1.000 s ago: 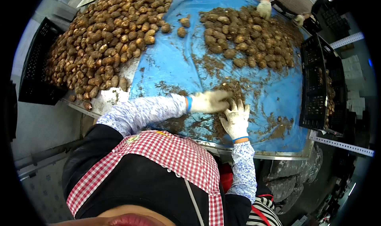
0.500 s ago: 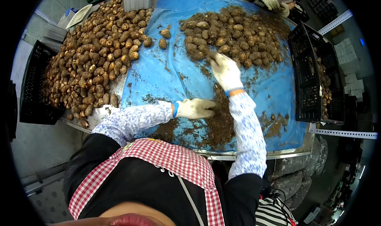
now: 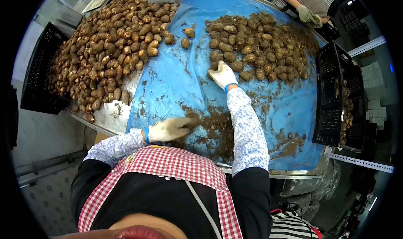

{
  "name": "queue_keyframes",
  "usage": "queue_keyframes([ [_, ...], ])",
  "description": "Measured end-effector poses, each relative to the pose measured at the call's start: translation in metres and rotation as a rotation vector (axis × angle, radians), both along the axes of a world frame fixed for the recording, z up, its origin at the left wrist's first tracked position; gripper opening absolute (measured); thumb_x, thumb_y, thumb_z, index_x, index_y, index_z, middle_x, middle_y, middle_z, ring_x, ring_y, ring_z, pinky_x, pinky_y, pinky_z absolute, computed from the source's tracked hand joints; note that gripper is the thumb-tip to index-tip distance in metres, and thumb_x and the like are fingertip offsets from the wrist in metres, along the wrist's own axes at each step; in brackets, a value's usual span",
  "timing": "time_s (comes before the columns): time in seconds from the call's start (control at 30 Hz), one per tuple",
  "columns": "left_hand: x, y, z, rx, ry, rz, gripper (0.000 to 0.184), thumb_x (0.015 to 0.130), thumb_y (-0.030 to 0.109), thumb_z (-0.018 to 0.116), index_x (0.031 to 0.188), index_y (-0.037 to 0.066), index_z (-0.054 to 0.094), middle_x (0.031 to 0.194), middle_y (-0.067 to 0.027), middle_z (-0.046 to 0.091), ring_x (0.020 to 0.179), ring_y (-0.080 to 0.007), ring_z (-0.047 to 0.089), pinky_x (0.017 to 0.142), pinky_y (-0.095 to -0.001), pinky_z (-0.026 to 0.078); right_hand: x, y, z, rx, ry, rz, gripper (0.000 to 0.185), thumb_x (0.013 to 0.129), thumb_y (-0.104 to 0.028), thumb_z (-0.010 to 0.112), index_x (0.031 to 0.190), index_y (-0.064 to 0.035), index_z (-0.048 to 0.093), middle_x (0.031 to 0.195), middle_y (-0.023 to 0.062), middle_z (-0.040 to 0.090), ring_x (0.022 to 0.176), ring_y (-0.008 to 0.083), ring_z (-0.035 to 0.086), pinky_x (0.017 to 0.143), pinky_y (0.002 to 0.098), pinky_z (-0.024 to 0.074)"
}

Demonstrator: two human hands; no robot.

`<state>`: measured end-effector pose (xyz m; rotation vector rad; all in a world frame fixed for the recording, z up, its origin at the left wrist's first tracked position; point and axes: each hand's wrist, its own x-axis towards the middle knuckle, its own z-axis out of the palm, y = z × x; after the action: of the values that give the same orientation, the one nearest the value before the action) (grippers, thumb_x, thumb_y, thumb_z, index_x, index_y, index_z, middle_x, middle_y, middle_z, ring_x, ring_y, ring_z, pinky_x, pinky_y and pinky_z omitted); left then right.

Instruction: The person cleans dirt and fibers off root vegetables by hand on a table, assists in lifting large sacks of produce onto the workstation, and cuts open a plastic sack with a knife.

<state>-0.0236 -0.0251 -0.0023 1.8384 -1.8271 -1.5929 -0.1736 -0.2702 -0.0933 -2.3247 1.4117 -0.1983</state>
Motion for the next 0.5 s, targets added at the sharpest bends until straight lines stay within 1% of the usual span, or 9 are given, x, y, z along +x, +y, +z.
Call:
queue_keyframes([
  [0.07,-0.006,-0.028,0.005,-0.033,-0.014,0.086,0.048,0.103,0.022,0.042,0.146,0.002,0.039,0.143,-0.0235,0.048,0.123,-0.0268,0.056,0.100,-0.0361,0.052,-0.036,0.032,-0.018,-0.204,-0.221,0.106,0.040,0.096,-0.017,0.053,0.131,0.0017,0.053,0.131,0.0193,0.060,0.112,0.0241,0.063,0.094,0.0326,0.0502],
  [0.13,-0.005,-0.052,0.011,-0.106,0.162,0.435,0.048,0.104,0.028,0.040,0.144,0.002,0.041,0.140,-0.0232,0.050,0.111,-0.0262,0.061,0.092,-0.0380,0.055,-0.064,0.070,0.003,-0.378,-0.412,0.355,0.033,0.098,-0.012,0.051,0.128,0.0008,0.054,0.130,0.0147,0.060,0.109,0.0197,0.061,0.091,0.0293,0.0502],
  [0.17,-0.006,-0.060,-0.012,-0.193,0.419,0.694,0.048,0.105,0.032,0.040,0.143,0.002,0.042,0.137,-0.0220,0.054,0.100,-0.0257,0.065,0.084,-0.0386,0.058,-0.057,0.092,0.032,0.234,-0.803,0.232,0.034,0.096,-0.012,0.054,0.128,-0.0003,0.053,0.125,0.0127,0.060,0.109,0.0199,0.060,0.091,0.0300,0.0504],
  [0.2,-0.007,-0.069,-0.043,-0.229,0.615,0.652,0.050,0.105,0.036,0.039,0.142,0.003,0.044,0.129,-0.0192,0.057,0.089,-0.0240,0.064,0.075,-0.0377,0.057,-0.049,0.114,0.061,0.748,-1.250,-0.067,0.034,0.095,-0.012,0.057,0.127,-0.0013,0.052,0.121,0.0107,0.060,0.108,0.0201,0.059,0.091,0.0307,0.0505],
  [0.23,-0.009,-0.077,-0.078,-0.262,0.809,0.607,0.051,0.106,0.040,0.037,0.141,0.004,0.045,0.121,-0.0163,0.061,0.079,-0.0224,0.062,0.066,-0.0369,0.056,-0.050,0.131,0.074,0.607,-1.199,-0.018,0.039,0.092,-0.011,0.062,0.128,-0.0029,0.052,0.117,0.0096,0.061,0.104,0.0198,0.061,0.090,0.0313,0.0513],
  [0.3,-0.016,-0.075,-0.085,-0.104,1.096,0.560,0.054,0.105,0.048,0.035,0.138,0.007,0.048,0.104,-0.0100,0.063,0.061,-0.0178,0.055,0.052,-0.0341,0.048,-0.050,0.150,0.078,0.592,-1.185,-0.019,0.041,0.090,-0.010,0.065,0.129,-0.0030,0.052,0.115,0.0088,0.062,0.100,0.0175,0.061,0.087,0.0305,0.0521],
  [0.37,-0.025,-0.065,-0.056,0.286,1.263,0.565,0.058,0.104,0.055,0.033,0.135,0.010,0.050,0.085,-0.0032,0.060,0.048,-0.0121,0.043,0.041,-0.0300,0.036,-0.050,0.161,0.073,0.430,-1.060,-0.083,0.044,0.089,-0.010,0.068,0.129,-0.0027,0.053,0.115,0.0081,0.062,0.099,0.0154,0.060,0.086,0.0303,0.0523],
  [0.4,-0.020,-0.060,-0.056,0.356,1.348,0.488,0.055,0.104,0.056,0.033,0.130,0.013,0.054,0.073,0.0000,0.053,0.046,-0.0081,0.034,0.040,-0.0267,0.025,-0.052,0.166,0.079,0.362,-1.002,-0.092,0.044,0.089,-0.010,0.069,0.129,-0.0024,0.053,0.114,0.0080,0.062,0.098,0.0153,0.060,0.085,0.0305,0.0524],
  [0.5,-0.015,-0.049,-0.046,0.383,1.389,0.525,0.051,0.105,0.053,0.032,0.126,0.013,0.055,0.071,0.0002,0.053,0.043,-0.0072,0.032,0.038,-0.0245,0.023,-0.049,0.184,0.092,0.230,-0.921,-0.118,0.040,0.089,-0.009,0.068,0.126,-0.0011,0.056,0.113,0.0100,0.064,0.100,0.0168,0.061,0.084,0.0319,0.0528],
])
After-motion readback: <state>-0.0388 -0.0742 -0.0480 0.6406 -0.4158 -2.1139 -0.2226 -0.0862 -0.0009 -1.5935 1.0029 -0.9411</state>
